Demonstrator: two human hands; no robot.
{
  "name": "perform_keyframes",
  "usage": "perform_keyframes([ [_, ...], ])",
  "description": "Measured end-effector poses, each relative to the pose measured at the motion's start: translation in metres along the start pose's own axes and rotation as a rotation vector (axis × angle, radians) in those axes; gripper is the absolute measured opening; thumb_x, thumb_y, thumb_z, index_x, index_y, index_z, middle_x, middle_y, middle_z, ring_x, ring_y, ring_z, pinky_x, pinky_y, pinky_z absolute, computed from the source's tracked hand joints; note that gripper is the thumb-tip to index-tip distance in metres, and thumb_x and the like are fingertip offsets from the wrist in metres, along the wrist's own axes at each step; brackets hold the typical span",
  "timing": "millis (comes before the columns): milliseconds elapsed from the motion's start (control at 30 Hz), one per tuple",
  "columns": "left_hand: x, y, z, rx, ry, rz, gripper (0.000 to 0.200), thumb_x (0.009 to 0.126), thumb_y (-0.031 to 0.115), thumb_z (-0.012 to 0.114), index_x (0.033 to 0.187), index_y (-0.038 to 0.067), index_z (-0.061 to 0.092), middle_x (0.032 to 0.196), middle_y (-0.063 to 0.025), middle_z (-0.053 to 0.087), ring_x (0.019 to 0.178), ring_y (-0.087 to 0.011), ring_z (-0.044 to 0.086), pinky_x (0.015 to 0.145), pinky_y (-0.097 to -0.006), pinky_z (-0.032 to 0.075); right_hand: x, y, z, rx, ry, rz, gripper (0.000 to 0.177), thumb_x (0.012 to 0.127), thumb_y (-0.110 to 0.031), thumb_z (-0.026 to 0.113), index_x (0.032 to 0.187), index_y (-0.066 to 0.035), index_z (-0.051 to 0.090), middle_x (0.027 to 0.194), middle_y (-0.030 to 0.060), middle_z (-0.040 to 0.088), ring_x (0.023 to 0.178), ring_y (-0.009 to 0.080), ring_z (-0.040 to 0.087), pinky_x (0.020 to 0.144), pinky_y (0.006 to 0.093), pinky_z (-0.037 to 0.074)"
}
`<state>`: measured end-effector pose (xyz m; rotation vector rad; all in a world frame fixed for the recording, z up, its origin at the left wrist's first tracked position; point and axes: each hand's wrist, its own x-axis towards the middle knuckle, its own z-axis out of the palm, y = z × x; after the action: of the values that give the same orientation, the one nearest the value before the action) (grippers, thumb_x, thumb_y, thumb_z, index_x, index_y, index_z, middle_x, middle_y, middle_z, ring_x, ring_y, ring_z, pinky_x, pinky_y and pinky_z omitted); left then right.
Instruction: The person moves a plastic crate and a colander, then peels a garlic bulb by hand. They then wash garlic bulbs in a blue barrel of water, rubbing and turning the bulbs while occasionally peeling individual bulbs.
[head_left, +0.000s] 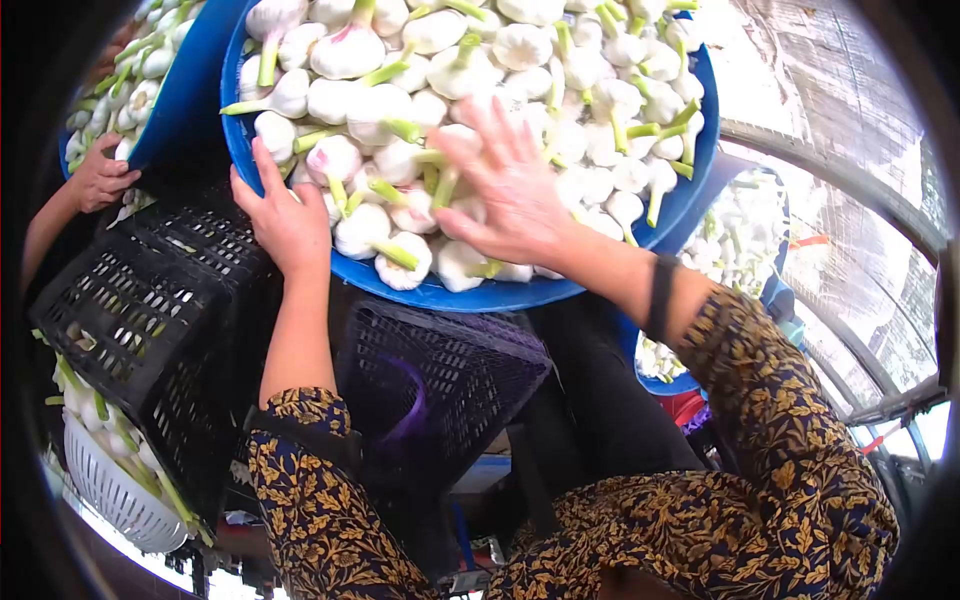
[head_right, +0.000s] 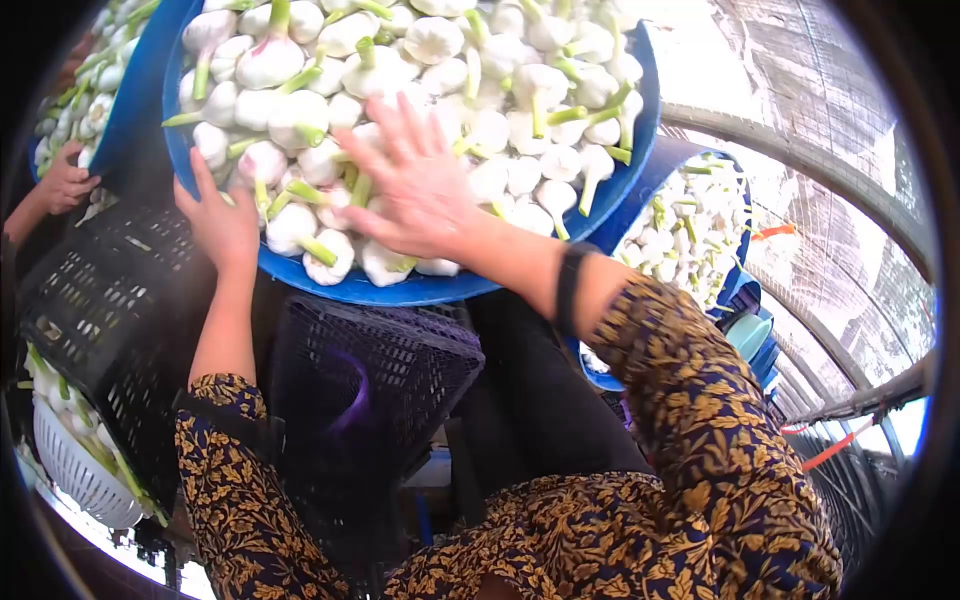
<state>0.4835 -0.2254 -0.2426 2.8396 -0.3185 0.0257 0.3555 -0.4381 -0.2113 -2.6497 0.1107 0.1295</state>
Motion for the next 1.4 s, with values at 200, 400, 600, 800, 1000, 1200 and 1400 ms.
perform_keyframes([
  [200,0.001,0.003,-0.003,-0.047,-0.037,-0.051,0.07,0.08,0.012,0.059,0.147,0.016,0.037,0.144,-0.0286,0.03,0.129,-0.0455,0.04,0.102,-0.0482,0.04,0.017,0.001,0.053,-0.15,-0.096,-0.112,0.081,0.082,-0.068,0.049,0.15,-0.026,0.034,0.157,0.0247,0.014,0.142,0.055,0.002,0.111,0.0679,0.01],
  [400,0.001,0.006,-0.009,-0.082,-0.008,-0.039,0.072,0.078,0.002,0.057,0.146,0.02,0.039,0.148,-0.0264,0.026,0.127,-0.0451,0.044,0.099,-0.0462,0.046,0.048,-0.007,-0.046,-0.129,-0.362,-0.181,0.064,0.082,-0.048,0.06,0.136,-0.015,0.052,0.15,0.0229,0.033,0.142,0.0437,0.023,0.112,0.0617,0.02],
  [600,0.005,0.011,-0.014,-0.064,-0.056,-0.089,0.074,0.077,0.0,0.057,0.146,0.021,0.039,0.149,-0.0245,0.024,0.127,-0.0451,0.044,0.1,-0.0464,0.046,0.207,-0.007,-0.017,-0.195,0.234,-0.215,0.062,0.083,-0.056,0.057,0.135,-0.022,0.054,0.147,0.021,0.036,0.138,0.0452,0.028,0.107,0.0671,0.021],
  [800,0.009,0.014,-0.02,-0.153,-0.119,-0.142,0.075,0.077,-0.001,0.057,0.146,0.023,0.04,0.15,-0.0249,0.023,0.131,-0.0448,0.04,0.102,-0.046,0.045,0.181,0.018,-0.014,-0.199,-0.025,-0.198,0.065,0.083,-0.064,0.052,0.134,-0.024,0.055,0.153,0.0239,0.023,0.14,0.0376,0.029,0.106,0.0701,0.021],
  [1000,0.008,0.013,-0.017,-0.149,-0.116,-0.132,0.074,0.077,0.001,0.056,0.145,0.025,0.042,0.151,-0.0251,0.022,0.133,-0.045,0.037,0.105,-0.046,0.043,0.206,0.007,-0.012,-0.176,-0.234,-0.064,0.065,0.086,-0.062,0.051,0.138,-0.024,0.051,0.157,0.0231,0.013,0.143,0.0367,0.025,0.107,0.0675,0.024],
  [1200,0.004,0.014,-0.017,-0.16,-0.156,-0.181,0.074,0.077,0.001,0.055,0.145,0.026,0.042,0.152,-0.0234,0.022,0.133,-0.0441,0.038,0.104,-0.0457,0.045,0.242,0.007,-0.096,-0.157,-0.068,-0.261,0.056,0.084,-0.053,0.057,0.125,-0.015,0.057,0.133,0.0159,0.05,0.127,0.0362,0.043,0.105,0.0532,0.033],
  [1400,0.002,0.011,-0.018,-0.152,-0.122,-0.12,0.072,0.077,0.0,0.054,0.145,0.023,0.043,0.151,-0.0243,0.022,0.133,-0.0446,0.039,0.102,-0.046,0.046,0.282,0.061,-0.033,-0.407,0.089,-0.207,0.066,0.086,-0.067,0.046,0.142,-0.033,0.044,0.148,0.0248,0.034,0.141,0.043,0.026,0.11,0.0684,0.01],
])
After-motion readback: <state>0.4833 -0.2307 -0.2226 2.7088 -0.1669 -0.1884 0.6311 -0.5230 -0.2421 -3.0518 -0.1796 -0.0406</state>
